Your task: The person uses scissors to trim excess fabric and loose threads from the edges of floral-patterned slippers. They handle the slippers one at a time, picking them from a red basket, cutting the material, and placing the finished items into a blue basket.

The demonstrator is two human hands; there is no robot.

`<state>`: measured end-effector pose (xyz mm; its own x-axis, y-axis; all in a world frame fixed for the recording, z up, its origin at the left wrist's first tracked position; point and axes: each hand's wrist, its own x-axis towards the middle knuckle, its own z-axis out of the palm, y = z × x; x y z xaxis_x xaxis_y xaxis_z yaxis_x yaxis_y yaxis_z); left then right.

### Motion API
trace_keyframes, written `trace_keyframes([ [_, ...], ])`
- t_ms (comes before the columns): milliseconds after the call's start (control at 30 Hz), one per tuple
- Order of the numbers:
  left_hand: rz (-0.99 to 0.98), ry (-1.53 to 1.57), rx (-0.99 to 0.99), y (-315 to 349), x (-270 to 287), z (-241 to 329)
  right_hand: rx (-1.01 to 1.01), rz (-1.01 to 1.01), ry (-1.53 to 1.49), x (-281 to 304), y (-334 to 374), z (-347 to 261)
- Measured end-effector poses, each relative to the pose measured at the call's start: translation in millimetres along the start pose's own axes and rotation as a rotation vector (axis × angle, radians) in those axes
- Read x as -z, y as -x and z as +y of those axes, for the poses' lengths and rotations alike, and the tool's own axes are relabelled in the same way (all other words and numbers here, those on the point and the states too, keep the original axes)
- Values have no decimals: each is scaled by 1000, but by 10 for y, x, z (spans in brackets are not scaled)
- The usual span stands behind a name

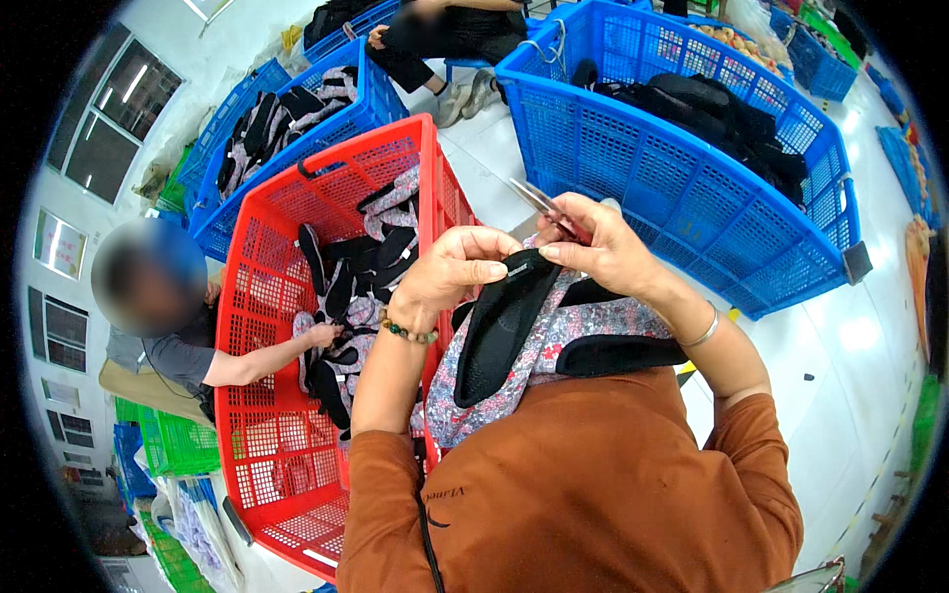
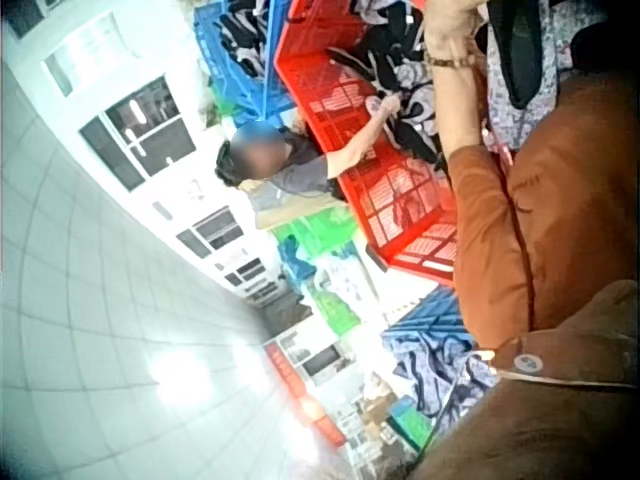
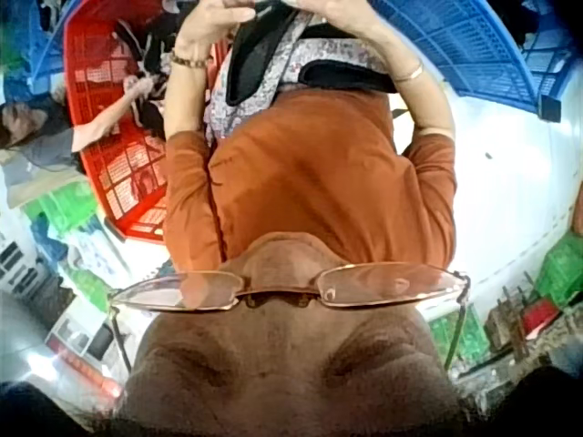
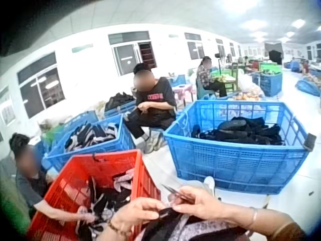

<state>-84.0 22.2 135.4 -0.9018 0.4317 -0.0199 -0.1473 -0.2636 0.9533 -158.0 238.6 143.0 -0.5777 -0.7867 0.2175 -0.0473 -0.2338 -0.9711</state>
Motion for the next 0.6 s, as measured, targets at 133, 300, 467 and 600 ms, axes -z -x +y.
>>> trace_keyframes([
  [133, -94, 99, 27, 20, 44, 41, 20, 5, 81, -3, 45, 36],
  [300, -118, 159, 36, 32, 29, 43, 66, 34, 110, -7, 93, 85],
  [467, -52, 228, 57, 6, 101, -103, 263, 76, 503, -25, 101, 64],
  [600, 91, 183, 35, -11, -18, -136, 336, 82, 626, -57, 100, 42],
])
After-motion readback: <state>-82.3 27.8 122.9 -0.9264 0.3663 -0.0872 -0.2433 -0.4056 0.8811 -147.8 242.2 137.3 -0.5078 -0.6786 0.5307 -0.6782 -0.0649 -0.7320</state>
